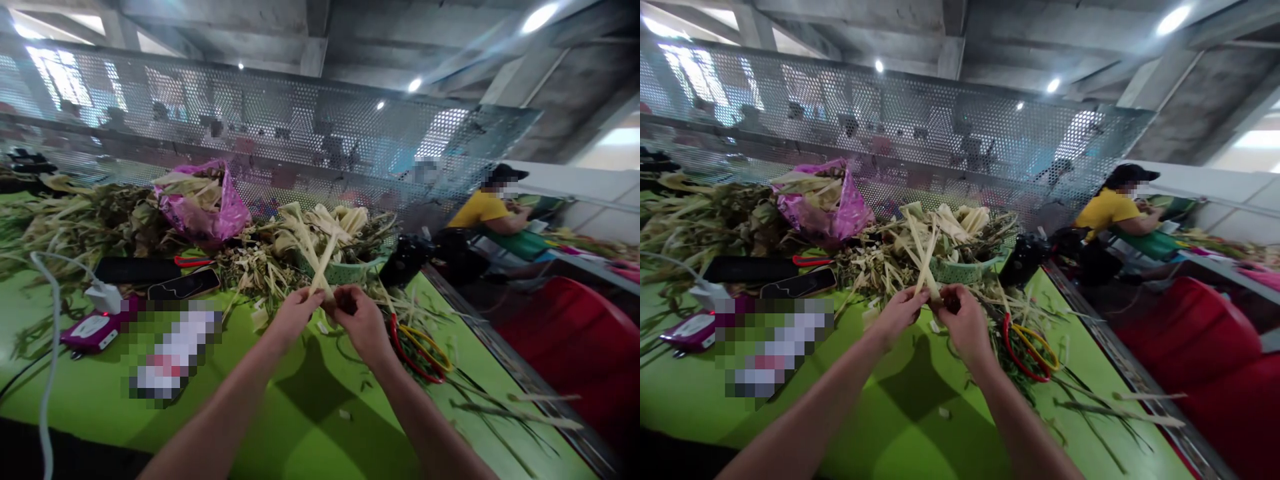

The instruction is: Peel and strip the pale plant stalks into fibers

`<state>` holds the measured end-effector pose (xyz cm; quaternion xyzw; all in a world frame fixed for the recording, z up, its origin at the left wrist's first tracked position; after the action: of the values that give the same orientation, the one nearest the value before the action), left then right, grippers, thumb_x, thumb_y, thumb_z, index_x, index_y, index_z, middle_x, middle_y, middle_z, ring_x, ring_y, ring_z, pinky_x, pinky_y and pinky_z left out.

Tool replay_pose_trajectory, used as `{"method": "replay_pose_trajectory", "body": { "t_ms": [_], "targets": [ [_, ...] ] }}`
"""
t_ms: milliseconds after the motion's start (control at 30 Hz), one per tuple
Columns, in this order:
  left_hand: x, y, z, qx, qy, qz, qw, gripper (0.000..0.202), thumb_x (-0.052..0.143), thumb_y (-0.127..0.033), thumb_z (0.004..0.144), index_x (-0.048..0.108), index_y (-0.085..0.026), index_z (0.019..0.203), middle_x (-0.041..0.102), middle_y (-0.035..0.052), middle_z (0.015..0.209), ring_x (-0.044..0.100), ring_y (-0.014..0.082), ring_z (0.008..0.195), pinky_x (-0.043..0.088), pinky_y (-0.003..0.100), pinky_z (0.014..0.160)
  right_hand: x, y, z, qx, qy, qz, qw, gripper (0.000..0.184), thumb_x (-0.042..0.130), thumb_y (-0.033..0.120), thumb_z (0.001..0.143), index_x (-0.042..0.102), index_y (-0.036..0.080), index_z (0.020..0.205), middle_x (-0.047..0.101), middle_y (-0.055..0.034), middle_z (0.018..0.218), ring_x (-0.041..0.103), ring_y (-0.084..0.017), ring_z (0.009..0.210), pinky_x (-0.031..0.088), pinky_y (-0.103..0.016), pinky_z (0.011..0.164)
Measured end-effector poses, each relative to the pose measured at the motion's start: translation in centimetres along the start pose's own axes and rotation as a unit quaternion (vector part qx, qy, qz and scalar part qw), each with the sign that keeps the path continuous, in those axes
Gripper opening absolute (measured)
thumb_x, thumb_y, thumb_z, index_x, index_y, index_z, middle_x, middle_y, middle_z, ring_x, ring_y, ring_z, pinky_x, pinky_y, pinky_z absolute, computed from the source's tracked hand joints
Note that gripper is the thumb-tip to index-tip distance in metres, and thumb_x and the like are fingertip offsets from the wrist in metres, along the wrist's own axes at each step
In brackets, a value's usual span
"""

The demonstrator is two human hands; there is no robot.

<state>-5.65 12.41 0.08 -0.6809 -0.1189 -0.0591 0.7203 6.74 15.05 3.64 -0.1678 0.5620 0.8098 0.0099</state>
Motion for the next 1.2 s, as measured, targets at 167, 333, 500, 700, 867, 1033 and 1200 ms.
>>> {"method": "replay_pose_trajectory", "body": {
  "t_ms": [167, 333, 500, 700, 867, 1033, 1200],
  "targets": [
    [0.3, -0.7, -0.2, 0.028, 0.002, 0.004, 1.000, 0.023, 0.068, -0.036, 0.071, 0.063, -0.014, 0.074, 0.051, -0.0013, 0.062, 0.038, 0.0060, 0.053, 0.026, 0.020, 0.049, 0.0, -1.1, -0.1, 0.035, 0.028, 0.002, 0.999, 0.043, 0.078, 0.049, 0.059, 0.053, 0.020, 0.080, 0.054, 0.0011, 0.070, 0.047, -0.013, 0.058, 0.039, -0.026, 0.053],
    [0.2, 0.4, -0.4, -0.018, -0.001, -0.088, 0.996, 0.034, 0.063, -0.049, 0.075, 0.059, -0.015, 0.080, 0.048, -0.0036, 0.060, 0.030, 0.0030, 0.043, 0.020, 0.018, 0.041, 0.4, -1.6, -0.3, 0.067, 0.061, 0.059, 0.994, 0.042, 0.078, 0.049, 0.058, 0.051, 0.018, 0.069, 0.050, 0.0035, 0.062, 0.044, -0.011, 0.057, 0.034, -0.025, 0.053],
    [1.1, 1.4, -0.3, -0.085, 0.046, -0.232, 0.968, 0.037, 0.052, -0.050, 0.083, 0.061, -0.015, 0.092, 0.059, 0.0029, 0.078, 0.036, 0.0026, 0.044, 0.028, 0.017, 0.042, 0.3, -1.2, -0.9, 0.070, 0.032, 0.129, 0.989, 0.035, 0.079, 0.039, 0.062, 0.051, 0.019, 0.070, 0.046, 0.0053, 0.060, 0.039, -0.009, 0.054, 0.030, -0.022, 0.049],
    [0.9, 1.9, 0.0, -0.071, 0.038, -0.210, 0.974, 0.026, 0.053, -0.037, 0.084, 0.062, -0.017, 0.099, 0.063, 0.0040, 0.085, 0.049, 0.0063, 0.056, 0.038, 0.017, 0.050, 1.7, -1.0, -1.5, 0.099, 0.067, 0.219, 0.968, 0.031, 0.078, 0.032, 0.064, 0.052, 0.018, 0.072, 0.052, 0.0045, 0.062, 0.044, -0.008, 0.053, 0.036, -0.023, 0.052],
    [1.4, 1.9, -0.1, -0.058, 0.049, -0.205, 0.976, 0.030, 0.054, -0.036, 0.084, 0.062, -0.017, 0.105, 0.064, 0.0043, 0.082, 0.054, 0.0096, 0.058, 0.042, 0.021, 0.052, 2.8, -0.9, -1.9, 0.104, 0.118, 0.239, 0.958, 0.023, 0.073, 0.033, 0.070, 0.057, 0.017, 0.073, 0.054, 0.0027, 0.065, 0.048, -0.009, 0.056, 0.040, -0.024, 0.056],
    [2.7, 0.9, -0.8, -0.075, 0.080, -0.230, 0.967, 0.033, 0.045, -0.038, 0.089, 0.061, -0.015, 0.106, 0.065, 0.0074, 0.086, 0.056, 0.0124, 0.061, 0.041, 0.022, 0.049, 3.5, -1.4, -2.1, 0.113, 0.144, 0.208, 0.961, 0.024, 0.072, 0.035, 0.069, 0.057, 0.017, 0.071, 0.054, 0.0016, 0.066, 0.048, -0.010, 0.056, 0.041, -0.025, 0.054],
    [3.4, 1.6, -1.2, -0.115, 0.099, -0.236, 0.960, 0.041, 0.053, -0.051, 0.082, 0.062, -0.015, 0.097, 0.061, 0.0044, 0.076, 0.052, 0.0095, 0.055, 0.040, 0.021, 0.048, 3.2, -1.7, -1.9, 0.091, 0.127, 0.142, 0.977, 0.021, 0.068, 0.035, 0.072, 0.056, 0.018, 0.073, 0.053, 0.0024, 0.065, 0.048, -0.010, 0.055, 0.041, -0.024, 0.050]
  ]
}}
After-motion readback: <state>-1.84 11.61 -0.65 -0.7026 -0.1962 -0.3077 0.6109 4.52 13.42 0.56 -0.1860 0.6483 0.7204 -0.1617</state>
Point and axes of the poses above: each hand's wrist, its own z-axis towards the middle knuckle, its own x-axis out of the palm, y = z × x, the point moved 9 cm from there along z, towards the middle knuckle
